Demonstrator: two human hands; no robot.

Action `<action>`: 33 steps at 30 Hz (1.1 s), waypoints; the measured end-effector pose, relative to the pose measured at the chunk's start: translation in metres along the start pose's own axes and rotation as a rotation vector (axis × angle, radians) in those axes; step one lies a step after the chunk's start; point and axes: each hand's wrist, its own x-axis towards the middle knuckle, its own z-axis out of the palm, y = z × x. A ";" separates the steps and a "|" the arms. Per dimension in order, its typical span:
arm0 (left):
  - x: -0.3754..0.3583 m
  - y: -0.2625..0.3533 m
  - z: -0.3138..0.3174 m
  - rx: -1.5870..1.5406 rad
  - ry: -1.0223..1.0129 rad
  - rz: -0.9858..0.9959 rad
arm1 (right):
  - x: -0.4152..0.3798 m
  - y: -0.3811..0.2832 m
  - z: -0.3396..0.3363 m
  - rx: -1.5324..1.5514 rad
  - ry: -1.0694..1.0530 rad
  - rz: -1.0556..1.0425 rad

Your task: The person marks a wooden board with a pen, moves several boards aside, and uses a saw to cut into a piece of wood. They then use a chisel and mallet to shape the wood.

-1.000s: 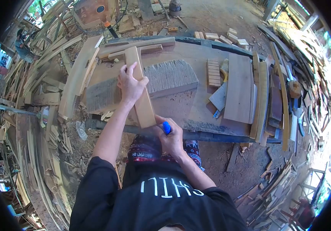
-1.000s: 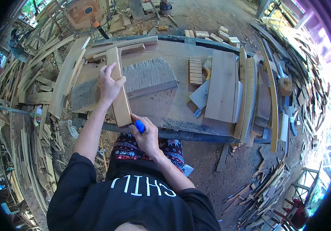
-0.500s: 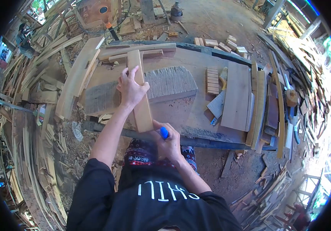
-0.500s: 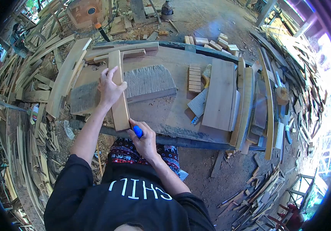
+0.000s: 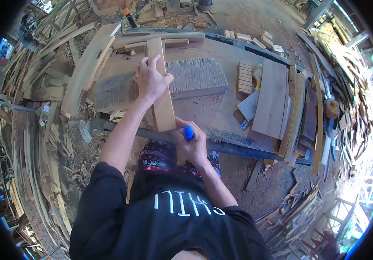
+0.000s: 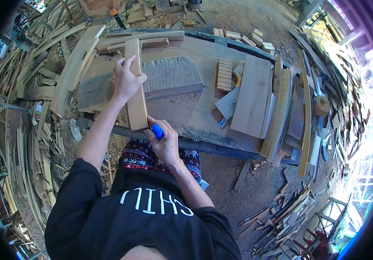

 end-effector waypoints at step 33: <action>-0.001 -0.020 0.006 -0.108 0.003 0.076 | -0.002 0.001 0.003 0.015 -0.005 0.030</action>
